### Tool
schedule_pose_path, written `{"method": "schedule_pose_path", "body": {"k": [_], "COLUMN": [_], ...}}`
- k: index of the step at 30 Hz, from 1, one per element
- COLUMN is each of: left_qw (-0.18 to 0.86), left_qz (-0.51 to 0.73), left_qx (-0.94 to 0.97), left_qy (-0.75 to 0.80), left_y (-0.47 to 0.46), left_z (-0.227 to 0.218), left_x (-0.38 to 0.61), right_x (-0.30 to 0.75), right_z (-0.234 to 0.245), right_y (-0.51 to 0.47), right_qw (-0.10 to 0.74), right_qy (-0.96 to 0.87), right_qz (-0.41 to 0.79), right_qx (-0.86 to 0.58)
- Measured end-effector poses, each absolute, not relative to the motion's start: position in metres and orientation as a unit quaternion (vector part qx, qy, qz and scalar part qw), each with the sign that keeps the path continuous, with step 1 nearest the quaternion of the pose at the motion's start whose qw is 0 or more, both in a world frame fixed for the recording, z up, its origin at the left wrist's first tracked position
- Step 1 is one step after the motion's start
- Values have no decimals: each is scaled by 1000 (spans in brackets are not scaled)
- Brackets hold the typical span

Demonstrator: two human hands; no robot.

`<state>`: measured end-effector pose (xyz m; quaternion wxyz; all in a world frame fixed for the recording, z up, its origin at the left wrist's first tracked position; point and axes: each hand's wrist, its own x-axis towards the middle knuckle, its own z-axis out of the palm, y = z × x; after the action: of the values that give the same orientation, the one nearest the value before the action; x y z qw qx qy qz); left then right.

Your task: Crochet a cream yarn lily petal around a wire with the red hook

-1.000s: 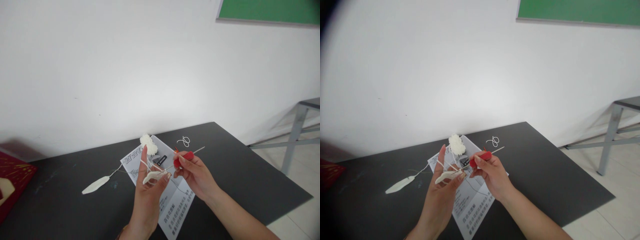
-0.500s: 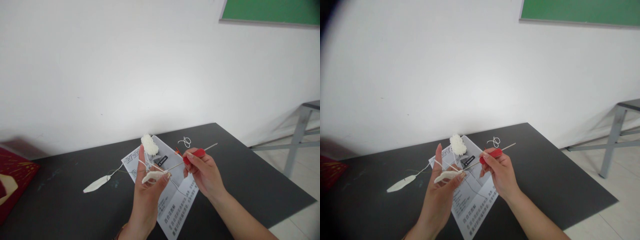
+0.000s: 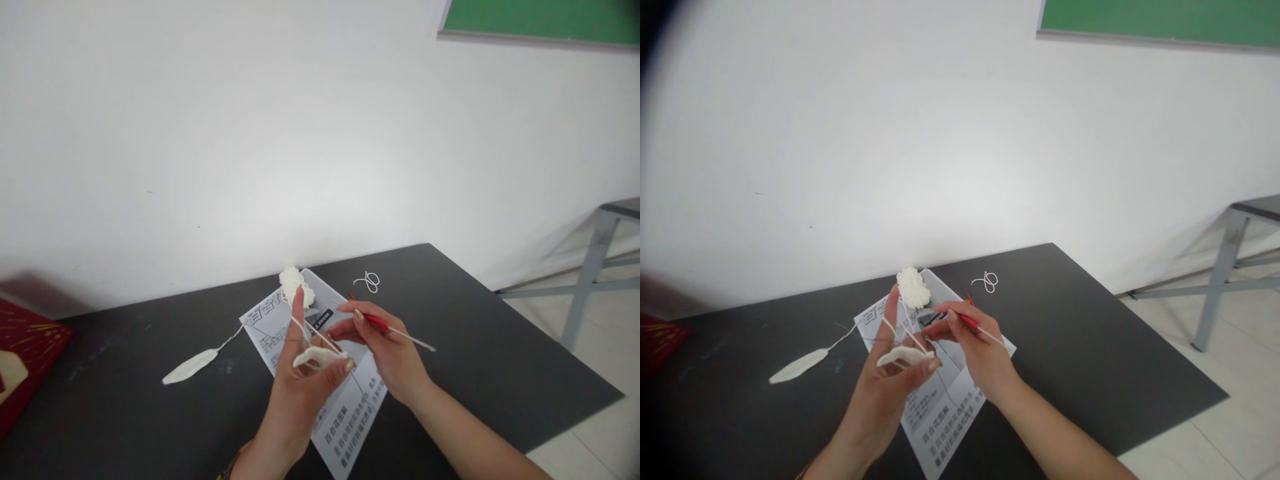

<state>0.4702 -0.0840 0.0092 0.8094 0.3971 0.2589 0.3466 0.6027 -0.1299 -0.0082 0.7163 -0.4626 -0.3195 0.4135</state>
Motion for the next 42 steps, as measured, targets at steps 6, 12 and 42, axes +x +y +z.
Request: {"method": "schedule_pose_path", "body": {"k": [6,12,42], "left_qw": [820,832,791], "left_qz": [285,259,410], "left_qx": [401,408,349], "left_qy": [293,272,291], "left_y": [-90,-92,-70], "left_z": [8,3,1], "left_x": [473,473,466], "right_x": [603,604,621], "right_z": [-7,-8,6], "right_y": [-127,-123,-146], "right_qw": [669,698,784], "right_qy": [-269,-212,-384], "right_qz": [563,556,291], "right_qx": [-404,-399,-392]}}
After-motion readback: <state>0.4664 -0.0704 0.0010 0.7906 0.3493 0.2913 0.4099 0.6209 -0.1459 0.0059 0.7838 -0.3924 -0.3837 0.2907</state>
